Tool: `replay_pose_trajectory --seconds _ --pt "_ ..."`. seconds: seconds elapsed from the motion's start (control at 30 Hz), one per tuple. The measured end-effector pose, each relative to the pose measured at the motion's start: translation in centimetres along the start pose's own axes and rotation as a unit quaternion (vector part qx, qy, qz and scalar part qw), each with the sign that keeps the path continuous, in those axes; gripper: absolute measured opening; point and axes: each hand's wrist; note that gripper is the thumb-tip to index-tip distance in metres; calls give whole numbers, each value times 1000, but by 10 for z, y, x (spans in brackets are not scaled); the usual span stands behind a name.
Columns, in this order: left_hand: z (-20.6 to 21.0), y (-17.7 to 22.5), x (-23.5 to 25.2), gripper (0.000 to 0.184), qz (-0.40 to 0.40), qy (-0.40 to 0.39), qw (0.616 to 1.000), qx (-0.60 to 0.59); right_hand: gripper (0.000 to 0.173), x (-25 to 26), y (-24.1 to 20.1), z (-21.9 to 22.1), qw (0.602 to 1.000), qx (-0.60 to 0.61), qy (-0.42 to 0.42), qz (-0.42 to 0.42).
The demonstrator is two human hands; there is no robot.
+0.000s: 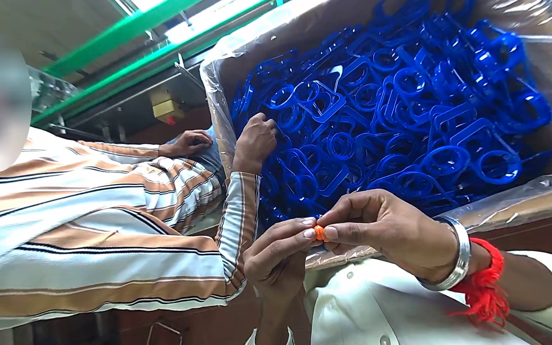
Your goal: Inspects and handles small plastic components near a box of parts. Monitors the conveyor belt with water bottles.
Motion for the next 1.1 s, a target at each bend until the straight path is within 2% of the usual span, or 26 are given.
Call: replay_pose_trajectory --seconds 0.17,0.43,0.67,1.1 --pt "-9 2 4 11 53 -44 994 87 11 0 -3 1 999 15 13 32" --pt "-20 11 7 9 107 -112 976 151 12 -1 -6 -1 998 16 -6 67" --pt "-27 13 7 11 127 -162 963 174 12 -2 -4 -2 997 1 -8 80" --pt "-41 14 22 10 193 -260 925 201 9 2 -9 -3 987 42 -22 155"
Point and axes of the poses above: each hand's wrist, its own x-axis towards the middle knuckle, its own z-axis out of the palm, y = z × x, and after that the axes turned 5 degrees about -x, right-handed
